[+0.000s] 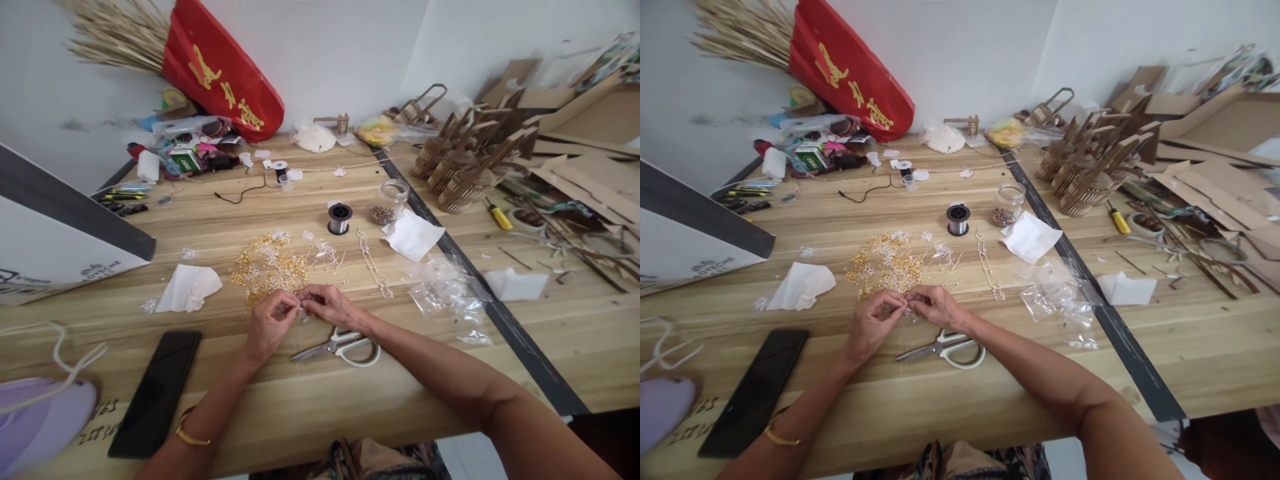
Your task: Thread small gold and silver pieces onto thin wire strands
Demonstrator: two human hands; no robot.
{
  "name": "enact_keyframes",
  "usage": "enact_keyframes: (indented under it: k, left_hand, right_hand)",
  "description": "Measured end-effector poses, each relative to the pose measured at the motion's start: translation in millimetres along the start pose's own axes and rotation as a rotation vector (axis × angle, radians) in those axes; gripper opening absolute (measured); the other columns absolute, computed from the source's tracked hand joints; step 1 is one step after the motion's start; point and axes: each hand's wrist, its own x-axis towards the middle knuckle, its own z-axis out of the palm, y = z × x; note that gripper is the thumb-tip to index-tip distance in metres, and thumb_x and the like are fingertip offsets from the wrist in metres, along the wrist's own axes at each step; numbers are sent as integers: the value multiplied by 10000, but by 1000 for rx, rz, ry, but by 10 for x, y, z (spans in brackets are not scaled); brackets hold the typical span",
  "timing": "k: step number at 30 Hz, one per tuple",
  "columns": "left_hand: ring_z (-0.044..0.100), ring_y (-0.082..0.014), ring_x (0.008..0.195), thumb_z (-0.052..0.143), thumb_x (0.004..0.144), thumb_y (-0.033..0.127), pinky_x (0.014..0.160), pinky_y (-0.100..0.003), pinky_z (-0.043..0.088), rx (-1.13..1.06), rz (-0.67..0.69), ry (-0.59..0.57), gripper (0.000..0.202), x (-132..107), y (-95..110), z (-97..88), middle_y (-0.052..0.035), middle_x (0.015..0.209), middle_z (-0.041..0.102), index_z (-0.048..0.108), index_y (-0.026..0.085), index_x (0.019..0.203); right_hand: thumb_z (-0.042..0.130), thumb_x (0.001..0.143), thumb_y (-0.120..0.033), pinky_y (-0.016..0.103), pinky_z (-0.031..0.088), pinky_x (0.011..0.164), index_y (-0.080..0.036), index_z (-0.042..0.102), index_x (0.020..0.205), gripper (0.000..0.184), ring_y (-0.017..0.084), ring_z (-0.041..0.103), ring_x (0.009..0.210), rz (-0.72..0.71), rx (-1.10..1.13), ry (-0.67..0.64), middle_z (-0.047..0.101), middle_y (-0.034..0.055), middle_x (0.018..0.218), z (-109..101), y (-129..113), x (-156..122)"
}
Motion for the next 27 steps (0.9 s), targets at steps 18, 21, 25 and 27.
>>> enact_keyframes:
  k: [18,21,25,27]
  left_hand:
    - [634,-146,763,591,774,127,671,-250,526,138,123,54,78,70,21,72,-38,773,654,589,180,717]
    - [636,-142,767,587,781,131,642,-238,538,145,146,58,69,71,3,77,-42,797,659,593,183,735]
    - [639,-141,771,593,786,147,638,-235,547,147,147,67,56,82,-23,93,-43,819,666,597,189,749]
    - [639,-146,787,597,787,160,654,-243,547,136,119,85,53,88,-34,107,-45,823,666,594,190,745]
  right_hand:
    - [613,770,-302,146,403,446,-122,614,831,191,60,507,494,128,341,-31,598,-20,607,-76,31,48]
    - [607,774,-294,135,411,442,-123,608,804,174,53,515,496,125,353,-32,605,-15,620,-80,33,54]
    - [617,774,-310,132,422,433,-127,595,810,188,56,536,501,134,376,-11,622,-8,646,-84,48,63]
    - [628,770,-319,132,422,423,-131,586,818,198,61,542,500,138,380,5,626,-7,645,-82,58,66]
